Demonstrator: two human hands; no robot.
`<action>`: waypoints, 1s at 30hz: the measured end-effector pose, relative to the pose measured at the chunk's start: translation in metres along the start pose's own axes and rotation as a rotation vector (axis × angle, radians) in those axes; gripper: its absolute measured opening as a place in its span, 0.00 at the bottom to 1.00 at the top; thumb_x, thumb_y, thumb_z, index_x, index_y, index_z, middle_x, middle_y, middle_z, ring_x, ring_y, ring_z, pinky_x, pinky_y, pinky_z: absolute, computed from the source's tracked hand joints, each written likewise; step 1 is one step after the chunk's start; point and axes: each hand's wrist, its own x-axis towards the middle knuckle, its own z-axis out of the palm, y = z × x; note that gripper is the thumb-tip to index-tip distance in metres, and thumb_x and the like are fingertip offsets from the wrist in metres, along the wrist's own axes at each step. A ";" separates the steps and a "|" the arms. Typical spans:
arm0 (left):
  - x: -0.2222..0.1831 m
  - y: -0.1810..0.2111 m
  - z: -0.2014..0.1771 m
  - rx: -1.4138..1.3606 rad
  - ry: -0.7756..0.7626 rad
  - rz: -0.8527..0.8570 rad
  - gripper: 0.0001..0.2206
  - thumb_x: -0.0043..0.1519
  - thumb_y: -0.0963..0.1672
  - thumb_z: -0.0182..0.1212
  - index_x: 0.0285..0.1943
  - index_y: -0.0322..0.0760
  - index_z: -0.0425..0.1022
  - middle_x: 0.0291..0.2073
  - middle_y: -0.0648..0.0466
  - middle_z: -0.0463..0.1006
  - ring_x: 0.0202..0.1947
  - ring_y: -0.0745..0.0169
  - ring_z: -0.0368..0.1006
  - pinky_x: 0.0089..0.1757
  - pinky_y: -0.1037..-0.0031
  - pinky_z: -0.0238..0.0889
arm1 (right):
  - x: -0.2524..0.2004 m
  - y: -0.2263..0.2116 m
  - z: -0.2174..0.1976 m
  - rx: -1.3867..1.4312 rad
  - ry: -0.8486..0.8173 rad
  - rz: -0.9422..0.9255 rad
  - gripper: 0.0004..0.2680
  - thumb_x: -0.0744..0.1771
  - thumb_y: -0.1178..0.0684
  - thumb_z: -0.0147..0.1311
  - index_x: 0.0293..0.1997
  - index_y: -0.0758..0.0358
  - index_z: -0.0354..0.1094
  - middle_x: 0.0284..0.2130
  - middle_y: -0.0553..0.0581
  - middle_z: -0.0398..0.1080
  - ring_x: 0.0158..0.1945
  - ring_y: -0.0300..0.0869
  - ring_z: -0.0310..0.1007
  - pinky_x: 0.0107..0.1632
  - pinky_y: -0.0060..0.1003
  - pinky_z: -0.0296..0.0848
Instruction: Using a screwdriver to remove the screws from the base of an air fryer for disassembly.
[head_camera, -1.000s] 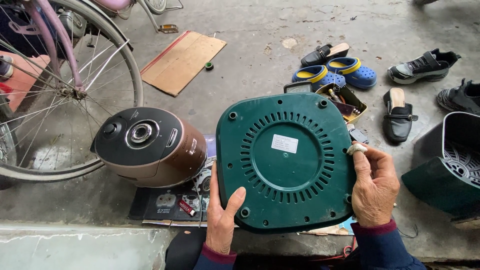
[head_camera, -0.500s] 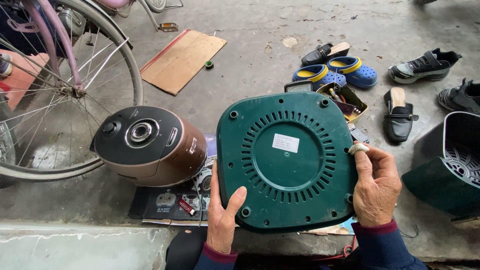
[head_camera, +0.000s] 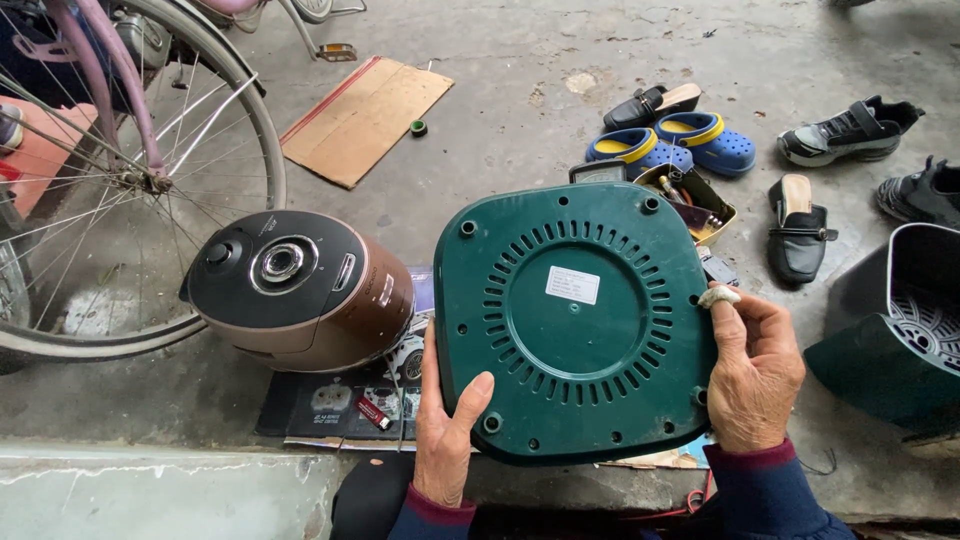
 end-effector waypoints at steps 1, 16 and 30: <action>0.000 -0.001 0.000 0.000 0.000 0.000 0.43 0.63 0.46 0.60 0.89 0.43 0.43 0.78 0.41 0.68 0.68 0.47 0.75 0.64 0.59 0.69 | 0.000 0.001 0.000 0.000 0.000 0.000 0.07 0.77 0.59 0.54 0.62 0.72 0.67 0.55 0.64 0.77 0.52 0.42 0.76 0.58 0.33 0.77; 0.001 -0.002 0.000 0.005 0.002 0.001 0.44 0.63 0.45 0.60 0.89 0.43 0.42 0.79 0.40 0.66 0.69 0.45 0.75 0.63 0.59 0.70 | 0.000 0.002 0.000 0.001 0.009 0.010 0.08 0.77 0.59 0.54 0.62 0.72 0.67 0.54 0.64 0.77 0.51 0.41 0.77 0.56 0.32 0.77; 0.003 -0.007 -0.001 -0.006 -0.001 -0.008 0.46 0.61 0.48 0.61 0.90 0.45 0.40 0.79 0.39 0.65 0.69 0.42 0.75 0.64 0.55 0.71 | 0.000 0.011 -0.002 -0.030 0.027 0.033 0.08 0.77 0.58 0.55 0.62 0.73 0.68 0.50 0.63 0.76 0.47 0.40 0.75 0.51 0.31 0.75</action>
